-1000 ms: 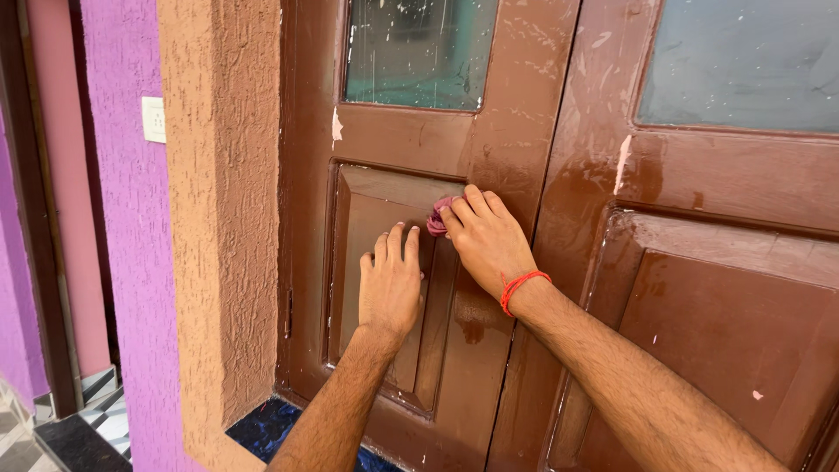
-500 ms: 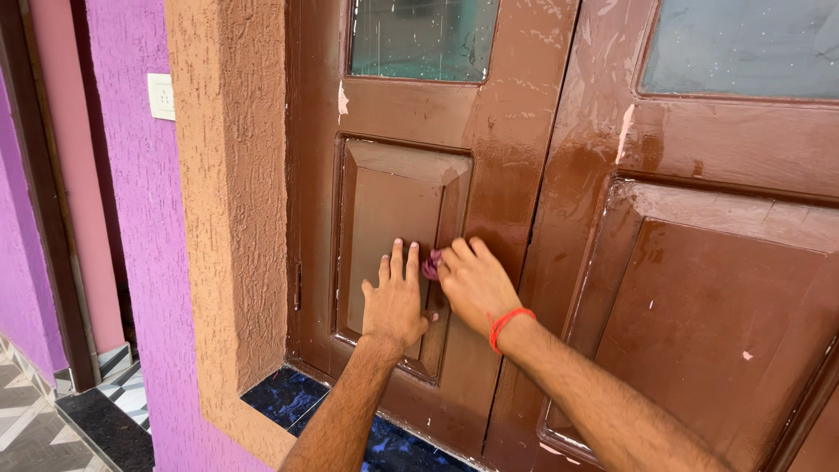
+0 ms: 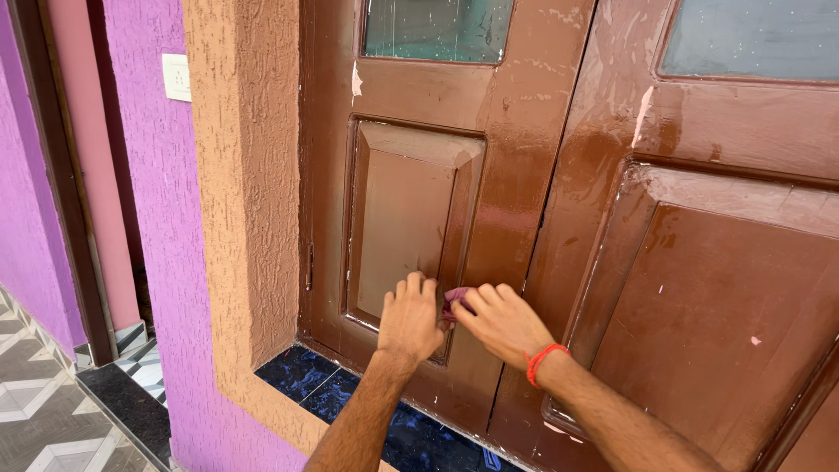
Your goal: The person wipes a brown wooden door with a red cloth, repeatedly dipping the cloth into a pink bucket of water to clean the surface. The person cleans the lower panels, the vertical seam, and the glass panes of the door.
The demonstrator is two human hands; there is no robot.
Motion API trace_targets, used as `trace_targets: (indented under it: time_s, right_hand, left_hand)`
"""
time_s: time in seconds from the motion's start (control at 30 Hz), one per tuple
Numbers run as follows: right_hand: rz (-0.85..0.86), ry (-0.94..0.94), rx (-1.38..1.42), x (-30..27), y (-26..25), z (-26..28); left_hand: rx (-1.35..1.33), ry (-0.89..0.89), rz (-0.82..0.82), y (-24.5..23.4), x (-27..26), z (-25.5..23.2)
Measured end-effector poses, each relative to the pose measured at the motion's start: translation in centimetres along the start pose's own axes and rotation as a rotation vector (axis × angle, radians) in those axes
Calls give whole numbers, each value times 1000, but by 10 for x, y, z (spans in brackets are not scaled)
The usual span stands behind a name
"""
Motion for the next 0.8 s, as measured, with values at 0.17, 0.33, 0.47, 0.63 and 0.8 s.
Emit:
trace_targets:
  time_s: [0.17,0.33,0.47,0.63,0.8]
  right_hand:
    - [-191,168,-67,-19,-24,-56]
    - [-340,346,-140,-21,-53,-124]
    - [-396,430,-130,-18,-68,-172]
    - [-444,499,-263,-13,-78,-205]
    - [-460,537,-195,-12,-75,-194]
  left_hand:
    - [-188,7,42,9,8,-29]
    - [-288,50,-72,-4,6,-35]
    - [-337,179,-189,-15,11,-52]
    - [-232,401,-269,-21,25,-80]
    - [-168,505,-255,-18,34,-105]
Point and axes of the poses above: each hand's wrist, its own x-axis towards the middle knuckle, its own y-axis out of the palm, z = x × y, the point moved 3 cm from there along x, towards the middle knuckle, and after that the axes turned 11 degrees about -x, right-handed, at the moved point
